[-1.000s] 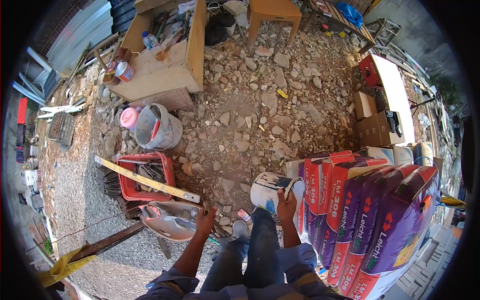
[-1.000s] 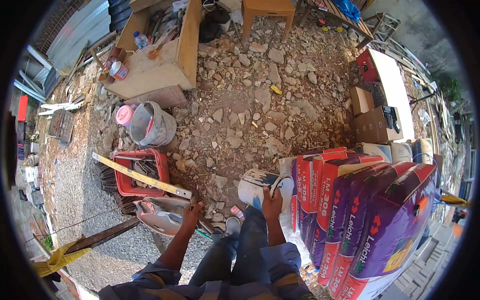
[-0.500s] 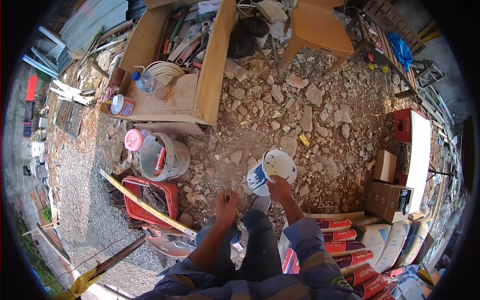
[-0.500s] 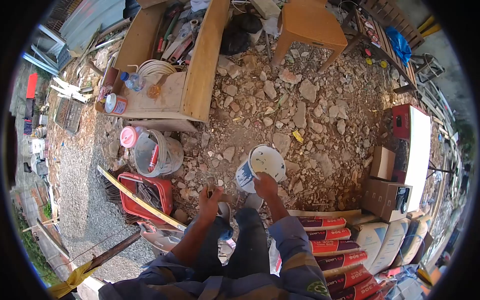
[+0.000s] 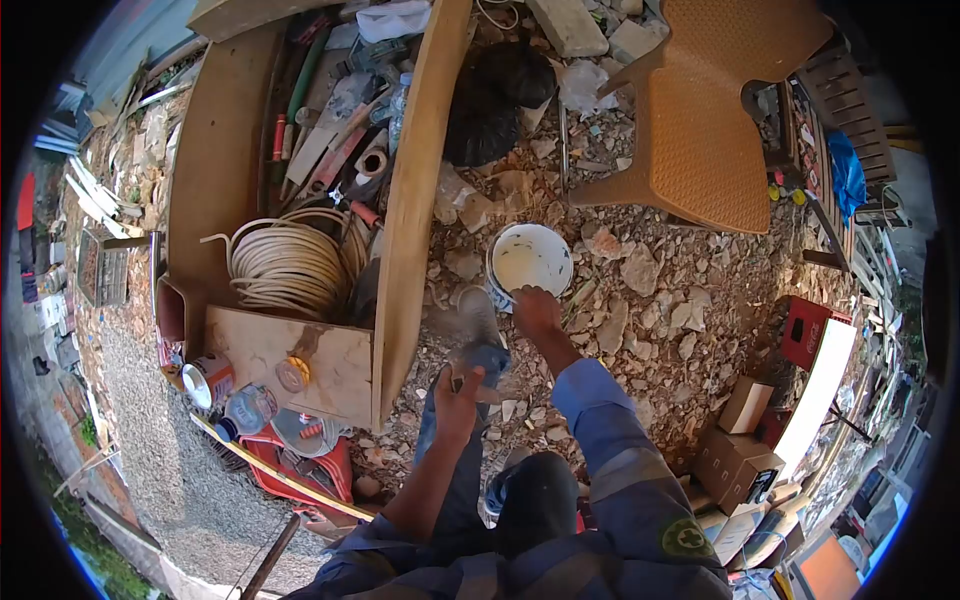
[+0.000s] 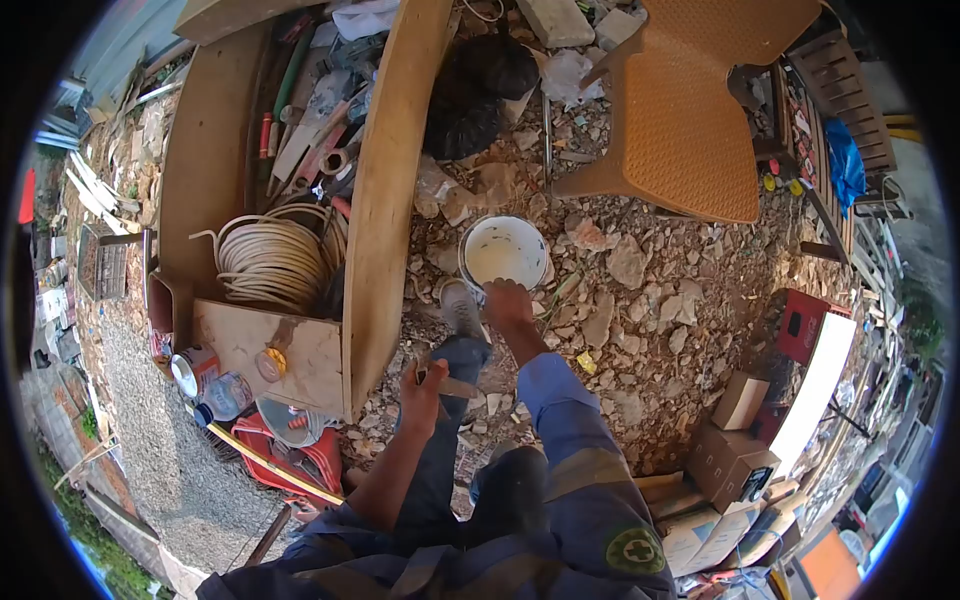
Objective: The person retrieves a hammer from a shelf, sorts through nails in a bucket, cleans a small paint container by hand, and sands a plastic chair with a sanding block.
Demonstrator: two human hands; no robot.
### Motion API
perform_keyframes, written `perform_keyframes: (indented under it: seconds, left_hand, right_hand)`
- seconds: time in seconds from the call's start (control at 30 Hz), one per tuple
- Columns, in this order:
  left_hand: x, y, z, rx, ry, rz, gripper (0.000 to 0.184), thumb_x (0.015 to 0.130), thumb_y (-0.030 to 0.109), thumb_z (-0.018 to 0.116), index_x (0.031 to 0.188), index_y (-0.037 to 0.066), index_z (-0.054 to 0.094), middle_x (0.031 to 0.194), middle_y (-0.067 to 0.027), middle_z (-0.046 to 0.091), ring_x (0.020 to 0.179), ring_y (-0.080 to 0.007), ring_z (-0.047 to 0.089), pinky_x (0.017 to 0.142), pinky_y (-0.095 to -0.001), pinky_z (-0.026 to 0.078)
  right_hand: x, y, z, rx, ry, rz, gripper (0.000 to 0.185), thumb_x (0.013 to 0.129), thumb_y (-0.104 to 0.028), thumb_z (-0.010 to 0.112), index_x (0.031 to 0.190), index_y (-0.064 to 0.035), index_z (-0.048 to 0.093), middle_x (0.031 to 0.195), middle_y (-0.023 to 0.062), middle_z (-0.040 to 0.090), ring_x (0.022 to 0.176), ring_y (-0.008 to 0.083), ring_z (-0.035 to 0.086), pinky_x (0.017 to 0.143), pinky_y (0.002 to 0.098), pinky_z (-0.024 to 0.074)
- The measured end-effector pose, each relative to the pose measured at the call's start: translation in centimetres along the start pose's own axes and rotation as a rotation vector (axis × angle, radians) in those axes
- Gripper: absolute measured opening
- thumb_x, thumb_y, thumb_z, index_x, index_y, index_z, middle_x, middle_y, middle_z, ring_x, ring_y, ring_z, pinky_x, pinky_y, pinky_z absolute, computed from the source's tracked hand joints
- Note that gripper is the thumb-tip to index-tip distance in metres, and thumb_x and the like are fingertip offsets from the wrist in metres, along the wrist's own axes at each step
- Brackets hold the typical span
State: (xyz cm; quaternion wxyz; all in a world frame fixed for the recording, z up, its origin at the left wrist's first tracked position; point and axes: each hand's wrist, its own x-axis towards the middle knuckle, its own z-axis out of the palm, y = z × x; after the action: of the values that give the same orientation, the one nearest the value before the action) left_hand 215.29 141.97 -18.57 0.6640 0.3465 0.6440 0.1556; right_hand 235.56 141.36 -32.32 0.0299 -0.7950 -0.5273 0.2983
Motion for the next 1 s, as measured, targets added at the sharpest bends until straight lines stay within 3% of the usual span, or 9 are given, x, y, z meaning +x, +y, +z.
perform_keyframes:
  seconds: [0.1,0.3,0.33,0.43,0.53,0.7,0.77,0.87,1.0]
  left_hand:
    - [2.1,4.5,0.3,-0.037,0.0,-0.09,0.025,0.093,0.027,0.075,0.093,0.008,0.059,0.078,0.0037,0.055,0.07,-0.0063,0.048,0.062,-0.0278,0.039]
    - [6.8,7.9,0.5,0.047,0.097,-0.133,0.029,0.091,0.031,0.077,0.092,0.008,0.06,0.078,0.0043,0.052,0.07,-0.0072,0.045,0.062,-0.0277,0.038]
    - [7.2,9.0,1.1,0.058,0.114,-0.146,0.029,0.09,0.031,0.077,0.092,0.008,0.06,0.078,0.004,0.052,0.07,-0.0073,0.045,0.062,-0.0277,0.039]
    - [8.5,11.3,3.6,0.09,0.143,-0.125,0.03,0.09,0.031,0.077,0.094,0.006,0.061,0.081,0.0024,0.055,0.072,-0.0084,0.048,0.064,-0.0281,0.04]
    - [9.5,13.1,6.2,0.019,0.142,-0.15,0.027,0.091,0.027,0.076,0.097,0.005,0.062,0.085,0.0012,0.06,0.078,-0.0094,0.054,0.071,-0.0283,0.044]
    - [10.5,14.2,13.0,-0.085,0.188,-0.139,0.023,0.091,0.022,0.076,0.098,0.005,0.063,0.089,-0.0005,0.063,0.085,-0.0104,0.059,0.079,-0.028,0.048]
    - [10.9,14.3,16.7,-0.158,0.25,-0.148,0.023,0.091,0.021,0.076,0.098,0.004,0.063,0.089,-0.0008,0.063,0.086,-0.0109,0.06,0.079,-0.0283,0.048]
    - [11.1,12.6,21.0,-0.186,0.182,-0.215,0.025,0.092,0.025,0.074,0.102,0.005,0.063,0.092,-0.0017,0.064,0.087,-0.0143,0.06,0.085,-0.0322,0.047]
    - [11.2,13.3,26.1,-0.237,0.055,-0.248,0.03,0.098,0.037,0.067,0.1,0.007,0.062,0.086,-0.0027,0.062,0.085,-0.0153,0.059,0.084,-0.0328,0.047]
  right_hand:
    - [9.3,3.2,-0.4,0.006,0.066,-0.046,0.011,0.084,-0.013,0.062,0.092,-0.0106,0.07,0.095,0.01,0.069,0.1,0.0296,0.066,0.098,0.0475,0.0487]
    - [14.9,4.3,-0.1,-0.009,0.033,-0.014,0.024,0.09,-0.017,0.06,0.112,-0.0088,0.067,0.115,0.0131,0.067,0.121,0.029,0.06,0.116,0.0507,0.0338]
    - [14.9,4.0,-1.2,0.029,0.01,-0.01,0.035,0.086,-0.021,0.069,0.119,-0.0111,0.065,0.12,0.0126,0.067,0.116,0.0308,0.062,0.111,0.0511,0.0385]
    - [13.4,3.2,-5.9,0.442,0.049,0.085,0.039,0.087,-0.026,0.07,0.123,-0.0127,0.065,0.119,0.013,0.067,0.117,0.0304,0.061,0.111,0.0521,0.0379]
    - [13.5,6.4,-12.4,0.471,-0.073,0.063,0.044,0.087,-0.029,0.072,0.128,-0.014,0.063,0.116,0.0134,0.067,0.117,0.0316,0.06,0.11,0.049,0.0388]
    - [20.4,15.8,-28.3,-0.094,0.102,-0.121,0.04,0.087,-0.027,0.072,0.121,-0.009,0.066,0.114,0.0123,0.067,0.118,0.0312,0.058,0.11,0.0485,0.0386]
    - [22.8,21.0,-31.3,-0.061,0.254,-0.266,0.038,0.088,-0.029,0.07,0.118,-0.0065,0.067,0.112,0.0111,0.068,0.118,0.0286,0.057,0.114,0.0518,0.0313]
    - [23.2,22.4,-33.3,-0.373,-0.25,-0.299,0.042,0.088,-0.033,0.069,0.119,-0.0054,0.067,0.112,0.0114,0.068,0.118,0.028,0.056,0.119,0.0505,0.023]
    - [22.7,22.8,-32.4,-0.272,-0.119,-0.272,0.042,0.09,-0.039,0.068,0.119,-0.0085,0.067,0.108,0.0114,0.068,0.118,0.0279,0.058,0.123,0.0495,0.0177]
